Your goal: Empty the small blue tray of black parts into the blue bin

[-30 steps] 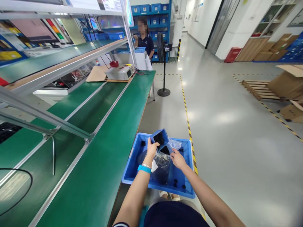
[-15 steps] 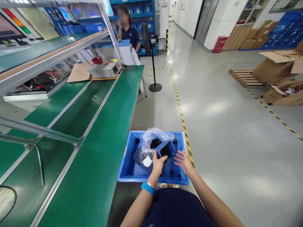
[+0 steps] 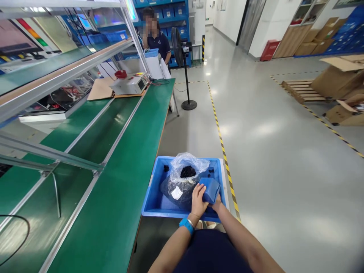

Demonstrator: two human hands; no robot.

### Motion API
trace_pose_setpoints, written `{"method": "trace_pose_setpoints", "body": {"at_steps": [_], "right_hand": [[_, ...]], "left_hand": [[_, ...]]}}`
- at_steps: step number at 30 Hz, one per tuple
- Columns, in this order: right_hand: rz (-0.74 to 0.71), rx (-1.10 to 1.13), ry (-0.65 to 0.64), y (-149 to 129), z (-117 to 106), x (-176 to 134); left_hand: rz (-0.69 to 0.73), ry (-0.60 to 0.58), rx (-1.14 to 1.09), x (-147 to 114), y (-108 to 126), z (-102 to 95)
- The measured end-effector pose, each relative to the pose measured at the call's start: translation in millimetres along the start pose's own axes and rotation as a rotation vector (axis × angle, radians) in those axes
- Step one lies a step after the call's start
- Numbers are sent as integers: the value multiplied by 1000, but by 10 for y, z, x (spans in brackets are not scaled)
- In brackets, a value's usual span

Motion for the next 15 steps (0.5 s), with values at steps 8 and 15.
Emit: {"method": "trace_pose_setpoints", "body": {"at_steps": [8, 15], "right_hand": [[1, -14, 10, -40, -86, -179], [-201, 92, -179, -476, 8, -506]], "left_hand": [[-146, 356, -191, -63, 43, -546], [-107, 412, -254, -284, 104, -557]]}}
Point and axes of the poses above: each hand's wrist, its own x-axis towards the middle knuckle, its own z-axis out of the palm, y = z × x, the point moved 8 cm from there along x, towards the middle knuckle, and after that the axes turned 8 degrees about z, right-handed, at the moved point
